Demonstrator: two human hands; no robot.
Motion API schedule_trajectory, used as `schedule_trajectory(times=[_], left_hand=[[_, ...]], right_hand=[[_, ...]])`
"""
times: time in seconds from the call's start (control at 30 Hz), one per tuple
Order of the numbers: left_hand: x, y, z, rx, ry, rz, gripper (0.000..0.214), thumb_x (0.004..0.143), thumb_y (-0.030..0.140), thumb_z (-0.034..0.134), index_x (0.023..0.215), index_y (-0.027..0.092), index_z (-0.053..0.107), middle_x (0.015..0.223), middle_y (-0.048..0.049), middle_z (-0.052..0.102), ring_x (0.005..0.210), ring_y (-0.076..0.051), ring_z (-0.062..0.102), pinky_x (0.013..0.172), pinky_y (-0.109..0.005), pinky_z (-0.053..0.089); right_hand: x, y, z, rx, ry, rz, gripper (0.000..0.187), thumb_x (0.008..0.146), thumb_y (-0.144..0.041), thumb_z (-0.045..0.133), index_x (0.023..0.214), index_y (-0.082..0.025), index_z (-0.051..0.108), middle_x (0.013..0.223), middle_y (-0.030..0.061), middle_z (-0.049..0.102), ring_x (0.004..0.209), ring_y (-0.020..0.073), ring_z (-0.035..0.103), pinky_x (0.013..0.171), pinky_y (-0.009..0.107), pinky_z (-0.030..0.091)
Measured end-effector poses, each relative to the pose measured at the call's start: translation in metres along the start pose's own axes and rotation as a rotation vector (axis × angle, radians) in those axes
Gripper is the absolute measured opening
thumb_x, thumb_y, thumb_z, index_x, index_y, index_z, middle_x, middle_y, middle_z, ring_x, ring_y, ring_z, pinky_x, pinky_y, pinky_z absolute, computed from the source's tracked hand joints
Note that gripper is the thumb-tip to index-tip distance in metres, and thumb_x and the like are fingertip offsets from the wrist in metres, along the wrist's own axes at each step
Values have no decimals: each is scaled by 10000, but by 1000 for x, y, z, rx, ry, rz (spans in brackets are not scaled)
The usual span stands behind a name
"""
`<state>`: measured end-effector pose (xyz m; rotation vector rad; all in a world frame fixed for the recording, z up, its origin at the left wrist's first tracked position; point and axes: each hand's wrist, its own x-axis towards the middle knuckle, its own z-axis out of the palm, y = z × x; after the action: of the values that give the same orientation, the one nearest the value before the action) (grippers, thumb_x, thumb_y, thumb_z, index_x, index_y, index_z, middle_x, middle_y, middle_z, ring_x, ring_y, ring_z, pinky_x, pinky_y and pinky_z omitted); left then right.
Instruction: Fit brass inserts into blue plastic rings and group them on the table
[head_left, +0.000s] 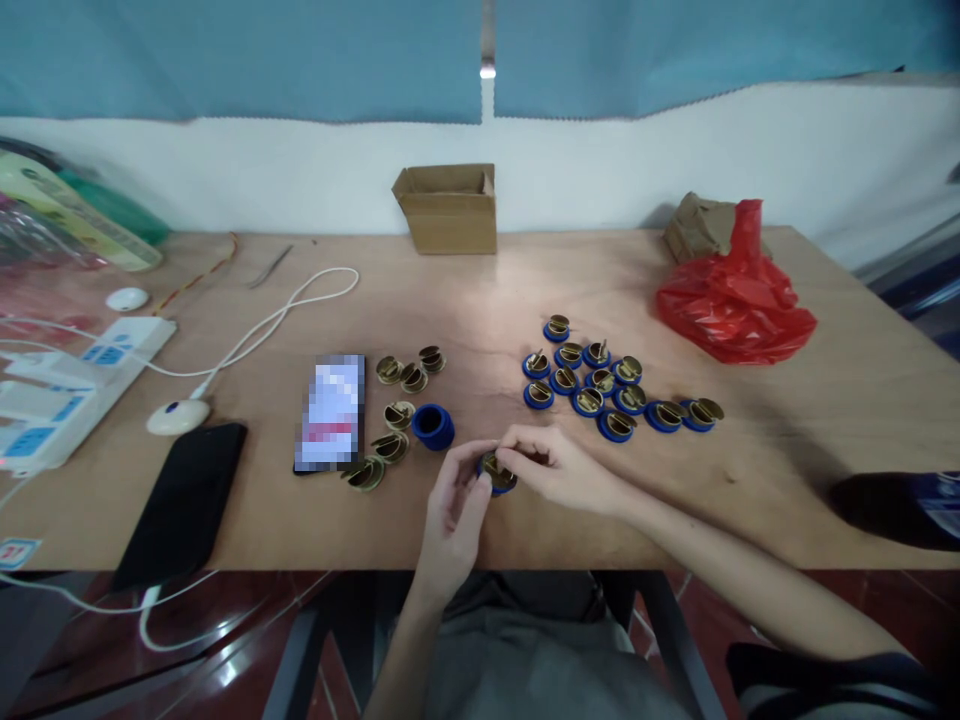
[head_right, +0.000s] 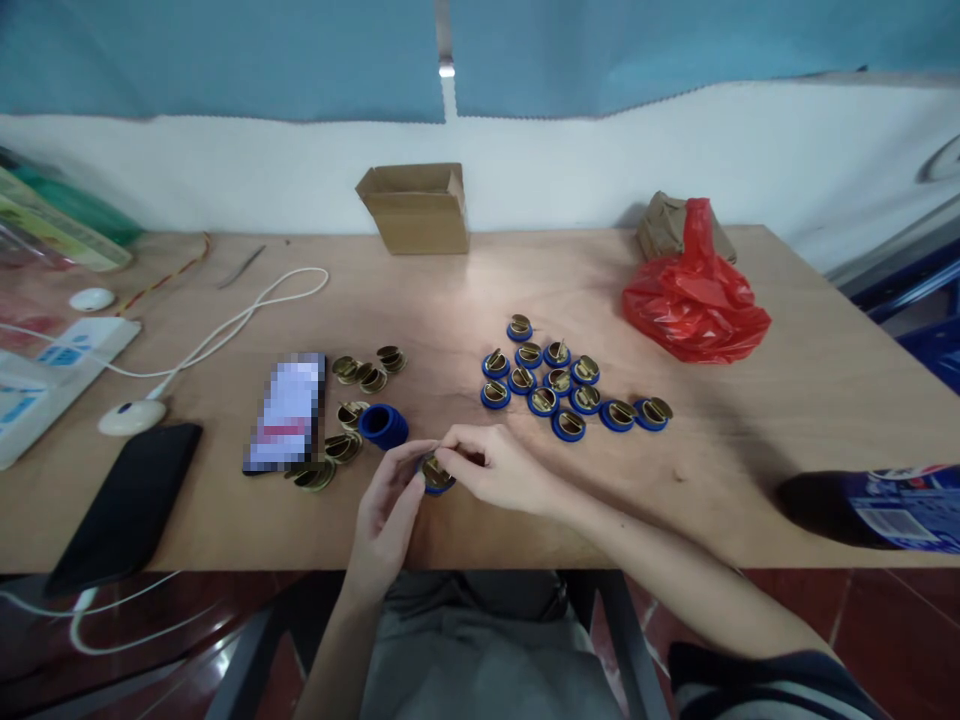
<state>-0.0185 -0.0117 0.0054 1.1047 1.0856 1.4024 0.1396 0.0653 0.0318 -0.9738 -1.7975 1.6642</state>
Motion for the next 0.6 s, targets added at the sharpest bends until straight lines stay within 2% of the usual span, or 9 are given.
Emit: schedule_trajectory(times=[0.17, 0.23, 0.33, 0.4, 0.6], left_hand=[[-2, -3, 4, 24, -21, 40, 257, 1010, 262, 588, 1265, 239, 614, 1331, -94, 680, 1251, -189, 649, 1047, -278, 528], [-4, -7, 4, 34, -42, 33, 285, 1014, 239, 580, 1298, 246, 587, 1426, -103, 629, 1340, -195, 594, 1128, -307, 480], [-6, -11, 3, 54, -60, 46, 320, 1013, 207, 573, 1329, 255, 560, 1505, -107, 570, 1425, -206, 520, 1204, -352, 414], [-7, -12, 2, 67, -50, 69, 331, 1006, 195, 578, 1332, 250, 558, 1497, -115, 578, 1420, -217, 528, 1204, -371, 421], [-7, -12, 4, 79, -25, 89, 341, 992, 192, 589, 1329, 235, 566, 1438, -125, 626, 1370, -231, 580, 1161, -385, 478]], right_hand=[[2, -7, -7, 237, -197, 248, 243, 940, -383, 522, 795, -195, 576, 384, -107, 454, 272, 70, 336, 315, 179, 207], [3, -7, -10, 293, -227, 299, 204, 897, -341, 529, 758, -195, 563, 404, -93, 508, 263, 69, 377, 302, 168, 249], [3, -6, -12, 320, -225, 313, 177, 849, -298, 548, 708, -192, 549, 446, -85, 539, 290, 65, 434, 320, 161, 331], [3, -6, -11, 299, -213, 292, 169, 835, -276, 558, 689, -191, 546, 445, -91, 530, 300, 63, 448, 330, 159, 360], [2, -9, -7, 231, -171, 253, 192, 794, -262, 539, 613, -203, 508, 373, -104, 485, 274, 51, 389, 322, 151, 342]])
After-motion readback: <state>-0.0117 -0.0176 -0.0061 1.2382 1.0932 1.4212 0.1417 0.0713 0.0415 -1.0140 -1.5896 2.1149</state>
